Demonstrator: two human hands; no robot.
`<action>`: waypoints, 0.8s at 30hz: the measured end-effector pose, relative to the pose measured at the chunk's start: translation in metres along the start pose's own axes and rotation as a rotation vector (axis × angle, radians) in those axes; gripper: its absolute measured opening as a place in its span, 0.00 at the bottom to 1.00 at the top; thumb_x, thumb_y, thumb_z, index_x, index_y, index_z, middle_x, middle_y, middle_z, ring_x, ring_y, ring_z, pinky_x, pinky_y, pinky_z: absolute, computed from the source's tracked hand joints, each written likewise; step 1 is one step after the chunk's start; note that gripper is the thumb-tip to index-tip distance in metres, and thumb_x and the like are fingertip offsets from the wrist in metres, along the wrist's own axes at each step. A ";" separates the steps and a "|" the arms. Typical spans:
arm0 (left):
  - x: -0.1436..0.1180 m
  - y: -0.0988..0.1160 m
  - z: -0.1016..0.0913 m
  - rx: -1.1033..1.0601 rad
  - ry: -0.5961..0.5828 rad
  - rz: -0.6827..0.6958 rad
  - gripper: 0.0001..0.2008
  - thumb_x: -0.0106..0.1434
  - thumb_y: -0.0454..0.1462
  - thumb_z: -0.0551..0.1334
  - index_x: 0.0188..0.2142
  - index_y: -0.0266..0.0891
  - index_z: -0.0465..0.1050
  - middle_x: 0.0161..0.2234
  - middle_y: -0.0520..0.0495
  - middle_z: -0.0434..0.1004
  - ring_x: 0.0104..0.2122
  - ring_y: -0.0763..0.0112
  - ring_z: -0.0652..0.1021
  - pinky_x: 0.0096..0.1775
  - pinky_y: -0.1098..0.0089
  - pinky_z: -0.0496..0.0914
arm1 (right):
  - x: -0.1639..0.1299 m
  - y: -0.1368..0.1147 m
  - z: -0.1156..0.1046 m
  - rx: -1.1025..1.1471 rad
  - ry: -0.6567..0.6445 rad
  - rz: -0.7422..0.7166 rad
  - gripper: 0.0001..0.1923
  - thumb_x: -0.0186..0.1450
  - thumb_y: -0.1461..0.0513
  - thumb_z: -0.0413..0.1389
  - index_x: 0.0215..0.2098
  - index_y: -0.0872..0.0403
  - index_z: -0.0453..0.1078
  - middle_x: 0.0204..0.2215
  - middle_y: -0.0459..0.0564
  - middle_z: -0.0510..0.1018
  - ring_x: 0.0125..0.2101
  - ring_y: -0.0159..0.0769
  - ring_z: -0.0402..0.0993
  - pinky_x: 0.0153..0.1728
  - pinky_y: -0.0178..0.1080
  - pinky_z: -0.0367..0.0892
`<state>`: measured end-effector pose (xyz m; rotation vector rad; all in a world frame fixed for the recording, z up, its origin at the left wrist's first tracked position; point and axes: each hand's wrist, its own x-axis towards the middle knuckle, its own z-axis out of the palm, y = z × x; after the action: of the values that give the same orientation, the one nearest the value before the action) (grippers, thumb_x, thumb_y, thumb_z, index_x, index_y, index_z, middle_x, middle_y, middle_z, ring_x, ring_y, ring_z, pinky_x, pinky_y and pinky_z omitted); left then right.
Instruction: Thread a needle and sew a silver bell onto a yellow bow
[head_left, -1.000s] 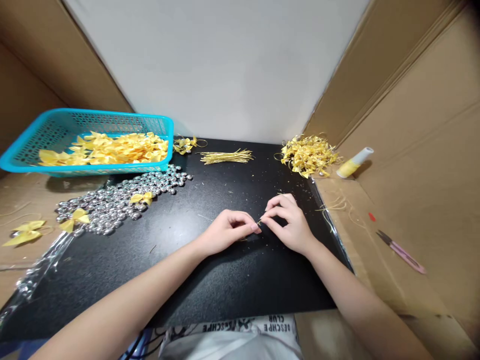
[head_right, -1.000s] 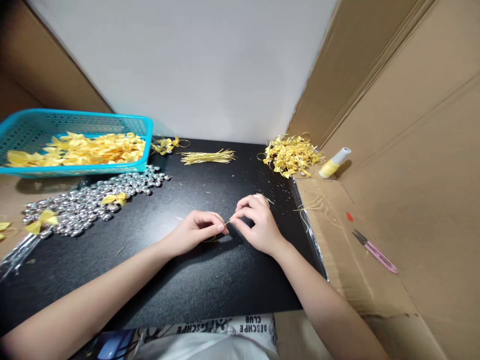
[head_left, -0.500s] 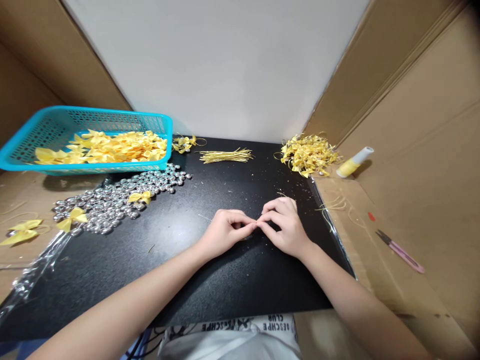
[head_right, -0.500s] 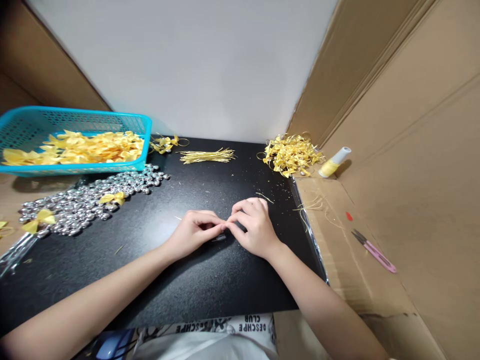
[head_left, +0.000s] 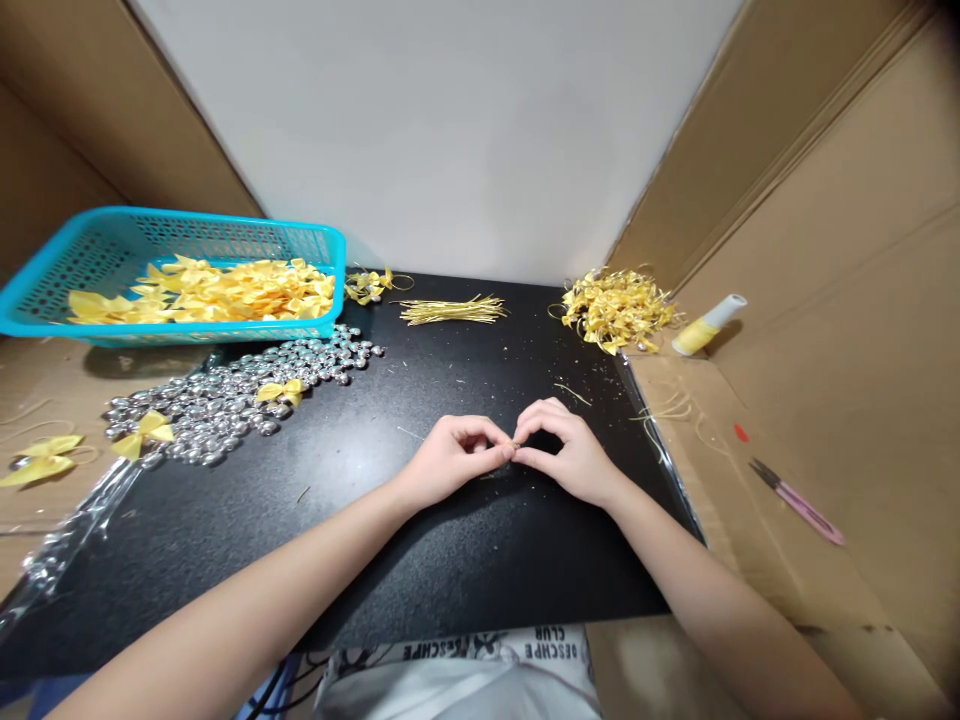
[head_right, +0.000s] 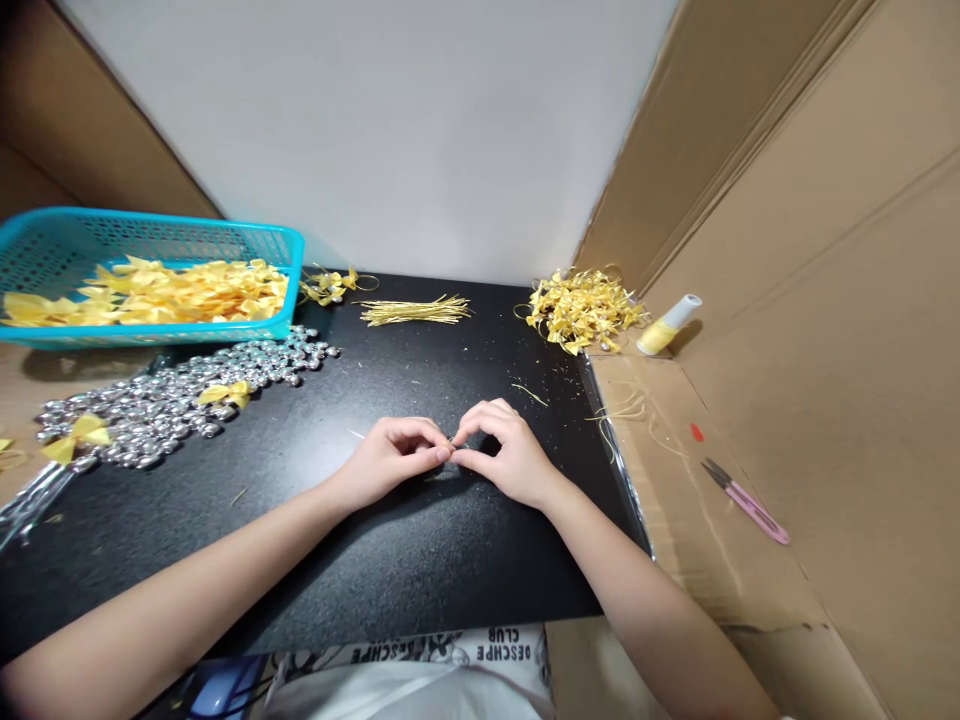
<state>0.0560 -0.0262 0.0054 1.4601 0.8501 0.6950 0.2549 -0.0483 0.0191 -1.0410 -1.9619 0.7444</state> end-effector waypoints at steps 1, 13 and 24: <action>0.000 0.000 0.000 -0.007 -0.002 -0.006 0.15 0.56 0.45 0.67 0.30 0.33 0.78 0.18 0.54 0.63 0.20 0.79 0.59 0.24 0.74 0.53 | 0.000 0.000 0.001 0.008 0.003 0.004 0.07 0.63 0.58 0.62 0.29 0.51 0.72 0.31 0.48 0.77 0.36 0.38 0.71 0.42 0.44 0.65; -0.001 0.004 0.001 -0.011 -0.004 -0.044 0.15 0.56 0.46 0.66 0.29 0.33 0.76 0.17 0.56 0.62 0.19 0.79 0.59 0.23 0.75 0.53 | -0.004 -0.003 0.006 0.150 0.127 0.172 0.05 0.58 0.62 0.65 0.29 0.52 0.73 0.28 0.46 0.78 0.31 0.35 0.75 0.38 0.40 0.69; 0.001 0.012 0.003 -0.020 0.046 -0.018 0.12 0.59 0.42 0.62 0.26 0.35 0.74 0.25 0.50 0.75 0.27 0.74 0.71 0.32 0.73 0.65 | -0.007 -0.007 0.008 -0.052 0.125 0.054 0.07 0.61 0.66 0.60 0.31 0.50 0.66 0.29 0.45 0.77 0.31 0.35 0.73 0.38 0.41 0.68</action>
<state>0.0603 -0.0275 0.0170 1.4212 0.8879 0.7237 0.2476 -0.0585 0.0176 -1.1477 -1.8611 0.6450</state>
